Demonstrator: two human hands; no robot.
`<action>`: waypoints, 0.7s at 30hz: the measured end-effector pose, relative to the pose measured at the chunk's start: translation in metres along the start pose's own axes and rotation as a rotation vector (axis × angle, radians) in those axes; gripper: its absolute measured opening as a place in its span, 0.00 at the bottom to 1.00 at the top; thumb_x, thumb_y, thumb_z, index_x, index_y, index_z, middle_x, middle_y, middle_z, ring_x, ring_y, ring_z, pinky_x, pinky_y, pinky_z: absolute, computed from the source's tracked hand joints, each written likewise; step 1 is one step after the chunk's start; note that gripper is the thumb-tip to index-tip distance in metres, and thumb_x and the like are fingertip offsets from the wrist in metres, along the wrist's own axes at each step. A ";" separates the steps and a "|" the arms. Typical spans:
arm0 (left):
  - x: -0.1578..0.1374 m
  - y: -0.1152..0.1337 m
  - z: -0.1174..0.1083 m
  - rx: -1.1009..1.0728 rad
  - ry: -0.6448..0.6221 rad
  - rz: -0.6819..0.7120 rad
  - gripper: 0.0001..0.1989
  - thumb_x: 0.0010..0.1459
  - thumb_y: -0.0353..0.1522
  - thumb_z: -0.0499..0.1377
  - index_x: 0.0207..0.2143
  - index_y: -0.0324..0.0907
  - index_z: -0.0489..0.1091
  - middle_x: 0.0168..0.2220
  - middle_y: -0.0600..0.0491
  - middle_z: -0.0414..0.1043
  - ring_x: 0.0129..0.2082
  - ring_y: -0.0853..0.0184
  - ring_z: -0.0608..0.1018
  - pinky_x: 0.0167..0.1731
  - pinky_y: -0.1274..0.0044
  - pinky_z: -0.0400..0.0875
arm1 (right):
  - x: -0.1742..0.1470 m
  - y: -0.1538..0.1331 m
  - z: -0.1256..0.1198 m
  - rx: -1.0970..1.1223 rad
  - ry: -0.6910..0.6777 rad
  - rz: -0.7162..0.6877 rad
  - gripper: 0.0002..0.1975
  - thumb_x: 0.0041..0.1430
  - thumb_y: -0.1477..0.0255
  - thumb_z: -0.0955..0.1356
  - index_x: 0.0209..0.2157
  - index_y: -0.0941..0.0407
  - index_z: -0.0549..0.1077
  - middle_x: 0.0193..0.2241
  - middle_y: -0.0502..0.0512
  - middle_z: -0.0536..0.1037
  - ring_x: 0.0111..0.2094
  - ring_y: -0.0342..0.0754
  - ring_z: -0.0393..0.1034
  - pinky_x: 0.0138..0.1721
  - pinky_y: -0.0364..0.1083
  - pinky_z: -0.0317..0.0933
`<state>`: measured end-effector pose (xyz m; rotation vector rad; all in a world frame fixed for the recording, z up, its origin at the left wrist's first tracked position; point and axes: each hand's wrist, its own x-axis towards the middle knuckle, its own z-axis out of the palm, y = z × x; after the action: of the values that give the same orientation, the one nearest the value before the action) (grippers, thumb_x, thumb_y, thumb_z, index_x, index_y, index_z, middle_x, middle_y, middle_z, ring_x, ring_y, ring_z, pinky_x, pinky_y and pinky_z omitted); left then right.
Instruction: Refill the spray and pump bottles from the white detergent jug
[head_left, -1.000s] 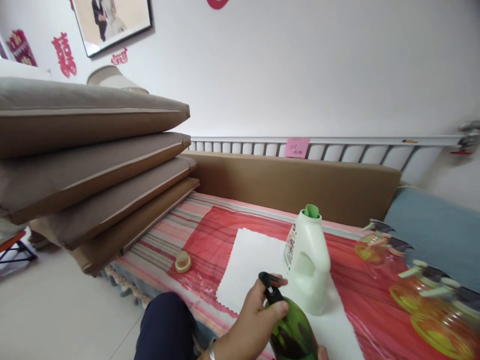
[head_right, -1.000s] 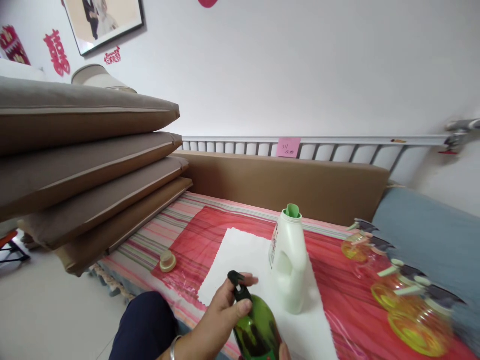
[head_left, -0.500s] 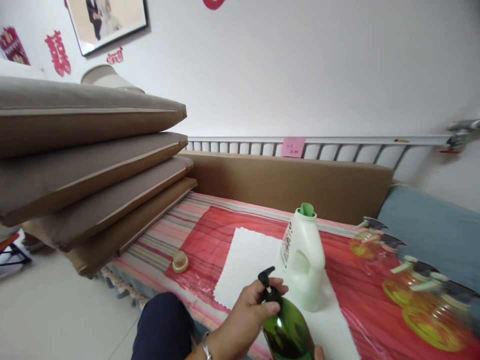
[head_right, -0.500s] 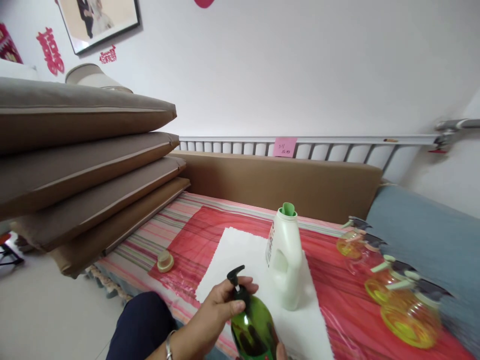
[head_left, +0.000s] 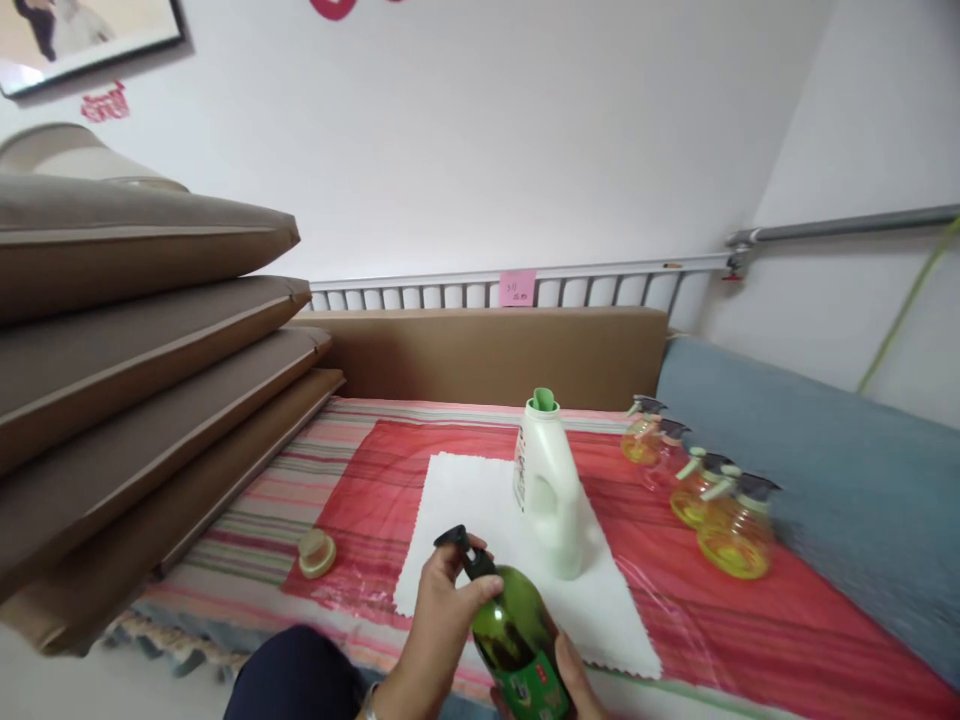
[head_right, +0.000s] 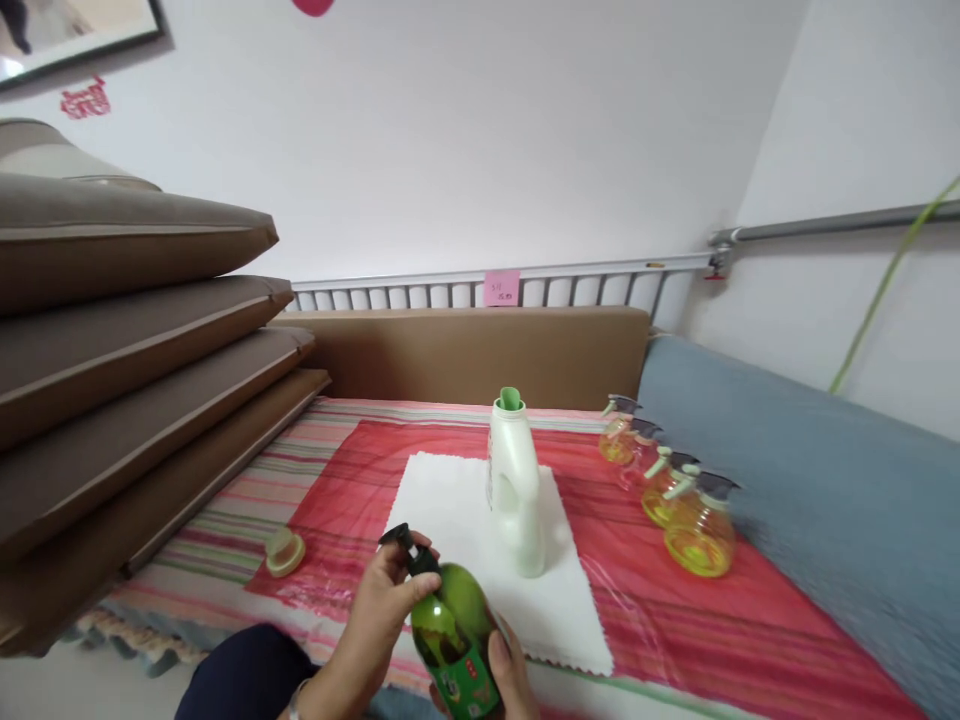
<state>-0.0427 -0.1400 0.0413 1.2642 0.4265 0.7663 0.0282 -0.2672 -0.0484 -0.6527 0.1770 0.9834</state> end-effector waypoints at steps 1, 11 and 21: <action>-0.001 0.001 0.000 0.006 -0.012 0.009 0.22 0.38 0.35 0.71 0.39 0.41 0.73 0.37 0.49 0.76 0.41 0.58 0.75 0.42 0.71 0.67 | -0.001 0.000 0.002 0.008 -0.001 -0.008 0.37 0.39 0.58 0.78 0.51 0.48 0.64 0.36 0.54 0.82 0.34 0.56 0.77 0.33 0.55 0.70; 0.000 0.001 0.003 0.039 -0.004 0.016 0.17 0.39 0.34 0.70 0.32 0.41 0.70 0.29 0.54 0.74 0.32 0.63 0.75 0.35 0.73 0.68 | -0.011 -0.003 0.008 -0.020 -0.055 -0.051 0.35 0.39 0.58 0.78 0.49 0.49 0.65 0.40 0.57 0.80 0.38 0.57 0.75 0.35 0.57 0.68; 0.003 0.029 0.002 -0.183 0.040 0.051 0.13 0.49 0.36 0.66 0.36 0.42 0.70 0.34 0.51 0.78 0.40 0.61 0.77 0.46 0.67 0.68 | 0.000 0.001 -0.005 -0.027 -0.061 -0.055 0.34 0.41 0.58 0.77 0.50 0.49 0.66 0.37 0.58 0.81 0.33 0.58 0.77 0.30 0.54 0.69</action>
<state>-0.0470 -0.1359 0.0701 1.0932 0.3485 0.8556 0.0277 -0.2699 -0.0528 -0.6487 0.0920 0.9532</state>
